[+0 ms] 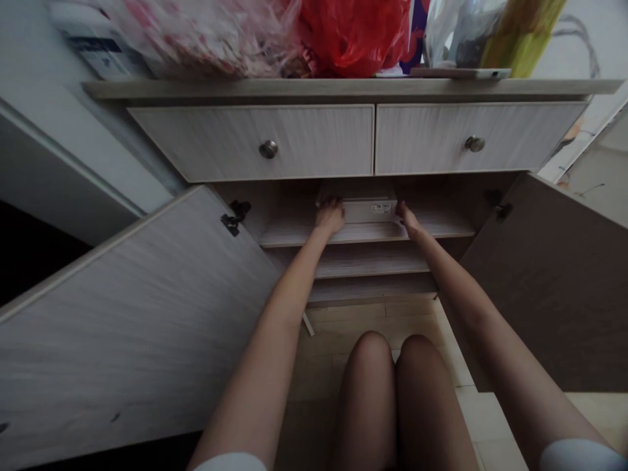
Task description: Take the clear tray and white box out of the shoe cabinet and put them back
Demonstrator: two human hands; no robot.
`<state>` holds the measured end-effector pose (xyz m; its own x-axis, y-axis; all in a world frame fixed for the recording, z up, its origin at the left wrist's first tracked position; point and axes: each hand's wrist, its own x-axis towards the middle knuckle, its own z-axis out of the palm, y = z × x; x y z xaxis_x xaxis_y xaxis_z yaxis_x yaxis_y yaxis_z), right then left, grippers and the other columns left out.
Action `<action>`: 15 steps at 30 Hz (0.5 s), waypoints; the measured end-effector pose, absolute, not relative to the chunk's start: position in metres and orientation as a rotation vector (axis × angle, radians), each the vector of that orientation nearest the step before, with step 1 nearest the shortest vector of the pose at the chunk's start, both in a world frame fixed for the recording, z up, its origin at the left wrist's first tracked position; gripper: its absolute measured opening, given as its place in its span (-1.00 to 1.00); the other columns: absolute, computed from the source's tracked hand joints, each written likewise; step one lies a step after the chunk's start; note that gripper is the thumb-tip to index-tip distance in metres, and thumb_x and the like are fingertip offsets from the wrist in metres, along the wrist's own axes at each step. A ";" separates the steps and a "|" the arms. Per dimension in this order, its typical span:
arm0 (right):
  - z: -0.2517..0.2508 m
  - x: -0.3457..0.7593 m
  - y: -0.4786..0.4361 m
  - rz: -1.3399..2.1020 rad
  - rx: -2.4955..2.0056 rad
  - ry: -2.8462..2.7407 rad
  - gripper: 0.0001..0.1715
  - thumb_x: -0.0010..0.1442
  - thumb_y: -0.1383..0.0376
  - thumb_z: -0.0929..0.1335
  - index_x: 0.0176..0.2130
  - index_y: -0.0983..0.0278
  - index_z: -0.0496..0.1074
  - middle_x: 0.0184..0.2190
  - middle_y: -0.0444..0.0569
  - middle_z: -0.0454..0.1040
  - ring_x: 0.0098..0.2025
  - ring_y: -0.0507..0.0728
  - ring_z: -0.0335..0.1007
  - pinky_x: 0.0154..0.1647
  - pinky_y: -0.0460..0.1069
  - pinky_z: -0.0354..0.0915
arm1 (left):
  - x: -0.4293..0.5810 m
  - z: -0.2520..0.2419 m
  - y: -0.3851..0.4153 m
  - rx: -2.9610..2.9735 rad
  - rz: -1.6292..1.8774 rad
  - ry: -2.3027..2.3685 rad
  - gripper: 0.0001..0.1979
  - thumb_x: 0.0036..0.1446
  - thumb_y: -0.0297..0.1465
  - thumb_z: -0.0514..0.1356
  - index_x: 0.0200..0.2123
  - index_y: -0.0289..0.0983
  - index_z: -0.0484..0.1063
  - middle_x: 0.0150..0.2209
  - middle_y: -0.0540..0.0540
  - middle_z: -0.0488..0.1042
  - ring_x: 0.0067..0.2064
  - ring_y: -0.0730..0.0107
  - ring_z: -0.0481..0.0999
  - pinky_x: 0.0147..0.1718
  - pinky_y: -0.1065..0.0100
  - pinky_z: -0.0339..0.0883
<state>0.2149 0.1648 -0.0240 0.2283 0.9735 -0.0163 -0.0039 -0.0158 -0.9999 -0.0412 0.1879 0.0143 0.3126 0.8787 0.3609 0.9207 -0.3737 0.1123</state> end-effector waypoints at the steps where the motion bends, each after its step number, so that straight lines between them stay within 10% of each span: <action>1: -0.022 0.207 0.158 1.080 -1.300 -1.041 -0.38 0.37 -0.03 0.10 0.16 0.26 0.36 0.24 0.09 0.32 0.28 0.24 0.20 0.35 0.27 -0.02 | -0.051 0.015 0.181 -2.437 -0.557 -1.691 -0.49 0.27 -0.41 -0.08 0.26 -0.38 0.23 0.27 -0.34 0.27 0.28 -0.02 0.23 0.23 0.00 0.10; 15: -0.020 0.108 0.133 1.438 -1.100 -1.178 -0.33 0.41 0.03 0.01 -0.02 0.32 0.48 0.10 0.17 0.45 0.10 0.25 0.39 0.23 0.24 0.15 | -0.172 0.033 0.125 -2.192 -0.523 -1.940 -0.49 0.33 -0.27 -0.14 0.12 -0.45 0.36 0.08 -0.43 0.45 0.14 0.02 0.42 0.13 0.10 0.24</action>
